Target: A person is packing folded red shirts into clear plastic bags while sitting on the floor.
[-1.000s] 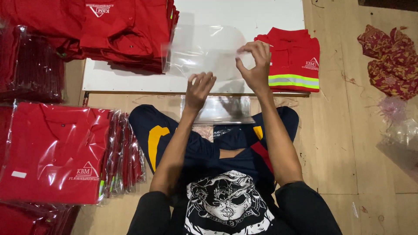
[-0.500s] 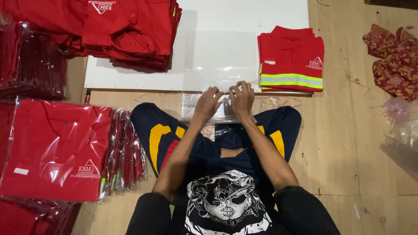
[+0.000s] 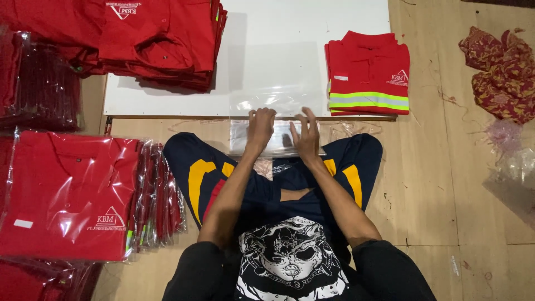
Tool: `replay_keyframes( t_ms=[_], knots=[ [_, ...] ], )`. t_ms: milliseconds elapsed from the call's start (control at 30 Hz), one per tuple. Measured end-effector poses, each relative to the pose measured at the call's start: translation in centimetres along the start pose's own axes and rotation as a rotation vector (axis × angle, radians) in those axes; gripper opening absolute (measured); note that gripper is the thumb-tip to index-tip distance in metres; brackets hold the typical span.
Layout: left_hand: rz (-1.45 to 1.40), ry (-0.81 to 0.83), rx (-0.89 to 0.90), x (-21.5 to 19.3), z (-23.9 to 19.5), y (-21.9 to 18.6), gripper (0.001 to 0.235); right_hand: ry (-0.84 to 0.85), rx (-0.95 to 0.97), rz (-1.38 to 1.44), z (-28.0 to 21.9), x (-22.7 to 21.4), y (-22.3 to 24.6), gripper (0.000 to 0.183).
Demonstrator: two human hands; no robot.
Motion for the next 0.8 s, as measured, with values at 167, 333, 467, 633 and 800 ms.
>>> replay_keyframes(
  t_ms=[167, 333, 467, 633, 800],
  knots=[
    [-0.23, -0.099, 0.001, -3.0, -0.2, -2.0, 0.017, 0.084, -0.227, -0.117, -0.8, 1.1, 0.8, 0.042],
    [-0.283, -0.117, 0.004, -3.6, 0.6, -2.3, 0.019, 0.153, -0.161, -0.231, -1.1, 1.8, 0.6, 0.05],
    [-0.328, -0.244, 0.014, -4.9, 0.3, -3.2, 0.02, 0.134, -0.122, -0.327, -1.8, 2.1, 0.2, 0.017],
    [-0.332, -0.273, 0.055, -4.5, 0.3, -3.7, 0.019, 0.23, -0.042, -0.189, -1.0, 1.2, 1.4, 0.017],
    [-0.306, -0.196, 0.072, -2.7, 0.3, -3.4, 0.016, 0.235, 0.003, -0.134, -0.3, 1.1, 1.6, 0.034]
  ],
)
Point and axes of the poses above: each hand's wrist, its own z-axis towards the middle knuckle, its own x-axis out of the palm, y = z × x, the point moved 4 cm from there along z, towards the middle knuckle, and after that the axes turned 4 degrees about y, right-handed, at the moved point
